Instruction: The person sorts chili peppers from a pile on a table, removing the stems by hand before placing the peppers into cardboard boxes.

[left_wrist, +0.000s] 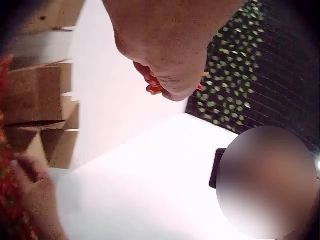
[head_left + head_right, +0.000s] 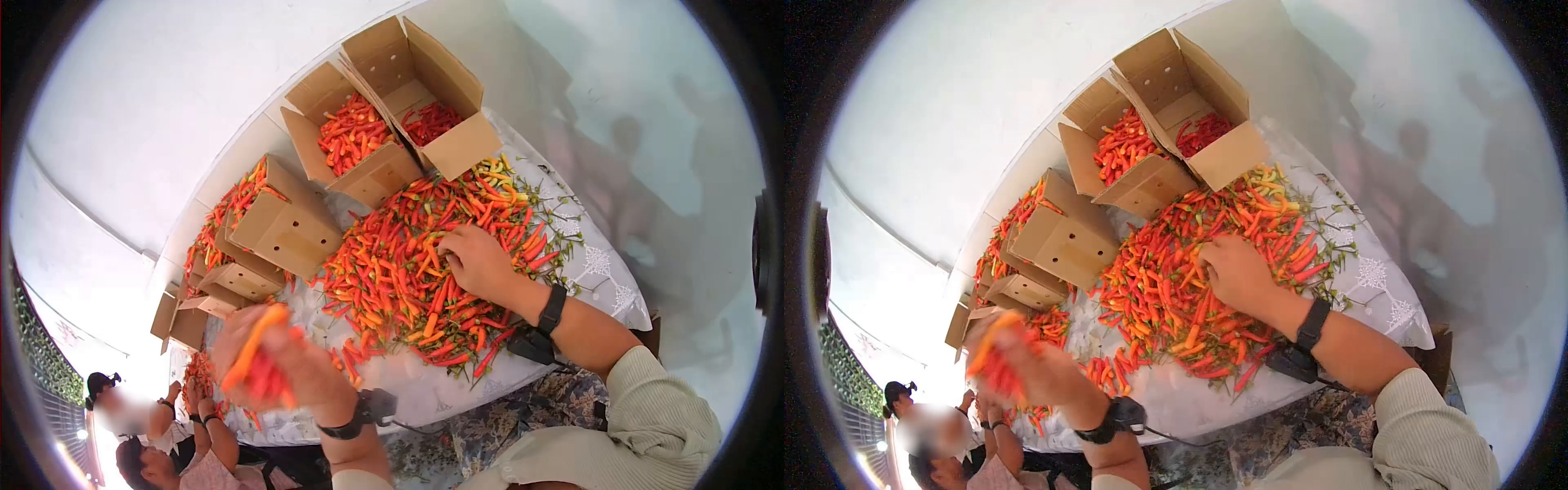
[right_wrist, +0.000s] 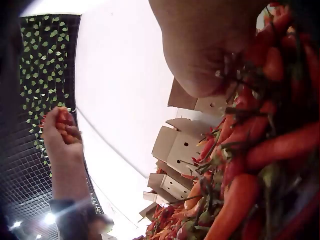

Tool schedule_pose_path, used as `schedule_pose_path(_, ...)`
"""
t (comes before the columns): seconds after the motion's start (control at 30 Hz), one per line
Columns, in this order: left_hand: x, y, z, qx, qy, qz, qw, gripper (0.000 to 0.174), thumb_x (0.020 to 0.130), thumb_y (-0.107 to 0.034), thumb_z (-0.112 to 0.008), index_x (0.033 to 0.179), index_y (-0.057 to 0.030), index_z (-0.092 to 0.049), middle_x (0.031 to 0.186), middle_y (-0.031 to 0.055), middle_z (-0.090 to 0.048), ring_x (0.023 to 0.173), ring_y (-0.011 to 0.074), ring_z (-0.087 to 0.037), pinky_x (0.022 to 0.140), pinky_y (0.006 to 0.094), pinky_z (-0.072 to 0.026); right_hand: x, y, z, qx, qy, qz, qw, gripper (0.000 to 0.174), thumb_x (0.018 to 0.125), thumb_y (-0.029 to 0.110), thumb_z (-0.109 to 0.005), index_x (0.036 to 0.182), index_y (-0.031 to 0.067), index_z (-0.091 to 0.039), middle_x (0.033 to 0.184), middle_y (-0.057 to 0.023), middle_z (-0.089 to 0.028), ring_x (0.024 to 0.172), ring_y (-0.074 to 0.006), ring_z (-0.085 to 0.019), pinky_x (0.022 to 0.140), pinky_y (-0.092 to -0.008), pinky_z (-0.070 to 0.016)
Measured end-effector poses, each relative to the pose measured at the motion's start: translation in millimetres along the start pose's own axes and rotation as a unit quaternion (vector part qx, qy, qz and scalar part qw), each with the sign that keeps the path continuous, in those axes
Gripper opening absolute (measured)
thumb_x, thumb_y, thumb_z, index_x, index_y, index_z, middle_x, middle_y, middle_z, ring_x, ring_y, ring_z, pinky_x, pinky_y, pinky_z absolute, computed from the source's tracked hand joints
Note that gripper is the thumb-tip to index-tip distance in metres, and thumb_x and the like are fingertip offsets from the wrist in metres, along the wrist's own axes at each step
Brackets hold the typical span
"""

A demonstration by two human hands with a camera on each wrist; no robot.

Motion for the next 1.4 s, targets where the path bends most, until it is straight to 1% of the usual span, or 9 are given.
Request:
schedule_pose_path(0.23,50.4,-53.5,34.3,0.004,-0.309,-0.284,0.908,0.027,0.085,-0.023,-0.064,0.095,0.0006,-0.058,0.082,0.0126,-0.061,0.076,0.0219,-0.059,0.067,0.0298,-0.0488,1.1,6.6,1.8,0.007,0.019,0.013,1.000,0.011,0.070,-0.001,-0.059,0.076,0.0070,-0.057,0.078,-0.0102,-0.055,0.079,-0.0314,-0.055,0.068,-0.0417,-0.0447)
schedule_pose_path(0.33,58.3,-58.0,21.0,-0.015,-0.309,-0.370,0.876,0.029,0.084,-0.024,-0.065,0.092,0.0016,-0.056,0.068,0.0062,-0.057,0.051,0.0139,-0.053,0.050,0.0258,-0.0484,4.6,9.6,6.3,-0.016,0.010,0.020,1.000,0.010,0.071,0.001,-0.060,0.079,0.0080,-0.058,0.078,-0.0094,-0.055,0.078,-0.0308,-0.055,0.068,-0.0417,-0.0441)
schedule_pose_path(0.47,67.6,-13.1,-43.0,0.004,-0.260,-0.365,0.894,0.032,0.081,-0.025,-0.067,0.098,0.0008,-0.056,0.083,0.0100,-0.056,0.070,0.0203,-0.053,0.063,0.0309,-0.0467,7.7,8.7,9.6,-0.047,0.022,0.024,0.998,0.009,0.074,0.006,-0.059,0.083,0.0073,-0.060,0.080,-0.0088,-0.056,0.079,-0.0297,-0.056,0.070,-0.0422,-0.0437)
schedule_pose_path(0.57,76.3,53.4,-148.9,0.176,-0.057,-0.280,0.942,0.037,0.079,-0.025,-0.069,0.102,0.0002,-0.057,0.095,0.0130,-0.056,0.084,0.0252,-0.053,0.073,0.0348,-0.0454,7.9,9.4,12.6,-0.050,0.014,0.027,0.998,0.012,0.073,0.005,-0.060,0.085,0.0064,-0.060,0.081,-0.0094,-0.057,0.080,-0.0298,-0.056,0.071,-0.0417,-0.0440)
schedule_pose_path(0.67,41.1,144.7,-218.8,0.411,0.194,-0.156,0.877,0.041,0.077,-0.025,-0.071,0.107,-0.0004,-0.057,0.106,0.0159,-0.056,0.098,0.0300,-0.052,0.083,0.0387,-0.0442,8.5,10.6,13.9,-0.044,0.011,0.032,0.998,0.014,0.073,0.005,-0.061,0.086,0.0061,-0.060,0.082,-0.0101,-0.057,0.081,-0.0302,-0.057,0.070,-0.0415,-0.0447)
schedule_pose_path(0.93,-24.5,133.3,-163.0,0.226,0.297,0.075,0.925,0.045,0.078,-0.026,-0.071,0.113,-0.0017,-0.057,0.114,0.0122,-0.057,0.110,0.0271,-0.051,0.095,0.0381,-0.0412,9.4,-1.9,10.0,-0.052,0.010,-0.005,0.999,0.027,0.074,0.008,-0.063,0.100,0.0066,-0.056,0.086,-0.0123,-0.059,0.082,-0.0333,-0.057,0.070,-0.0430,-0.0461)
schedule_pose_path(1.03,-65.5,133.1,-134.0,0.123,0.326,0.146,0.926,0.033,0.082,-0.016,-0.066,0.109,-0.0003,-0.057,0.099,0.0153,-0.061,0.090,0.0240,-0.060,0.078,0.0331,-0.0486,10.0,-8.8,10.1,-0.029,0.009,-0.039,0.999,0.032,0.077,0.008,-0.062,0.108,0.0062,-0.053,0.091,-0.0144,-0.060,0.085,-0.0351,-0.058,0.073,-0.0442,-0.0467)
schedule_pose_path(1.13,-108.9,130.2,-106.3,-0.024,0.330,0.364,0.871,0.021,0.090,-0.015,-0.058,0.105,-0.0003,-0.058,0.079,0.0110,-0.063,0.063,0.0130,-0.060,0.056,0.0245,-0.0472,17.4,-17.2,29.0,-0.039,-0.048,-0.060,0.996,0.029,0.080,0.008,-0.059,0.109,0.0071,-0.054,0.089,-0.0149,-0.062,0.084,-0.0350,-0.060,0.072,-0.0439,-0.0474)
schedule_pose_path(1.4,-160.8,116.7,-59.1,-0.069,0.217,0.436,0.871,0.019,0.095,-0.018,-0.052,0.105,-0.0018,-0.055,0.058,0.0034,-0.055,0.043,0.0050,-0.046,0.038,0.0187,-0.0323,23.5,-55.4,32.7,0.071,-0.013,-0.143,0.987,0.015,0.082,0.008,-0.058,0.096,0.0042,-0.059,0.092,-0.0134,-0.066,0.082,-0.0294,-0.063,0.075,-0.0365,-0.0485)
Point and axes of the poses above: each hand's wrist, its own x-axis towards the middle knuckle, its own z-axis out of the back of the hand, y = z × x, the point moved 7 cm from there along x, towards the middle knuckle
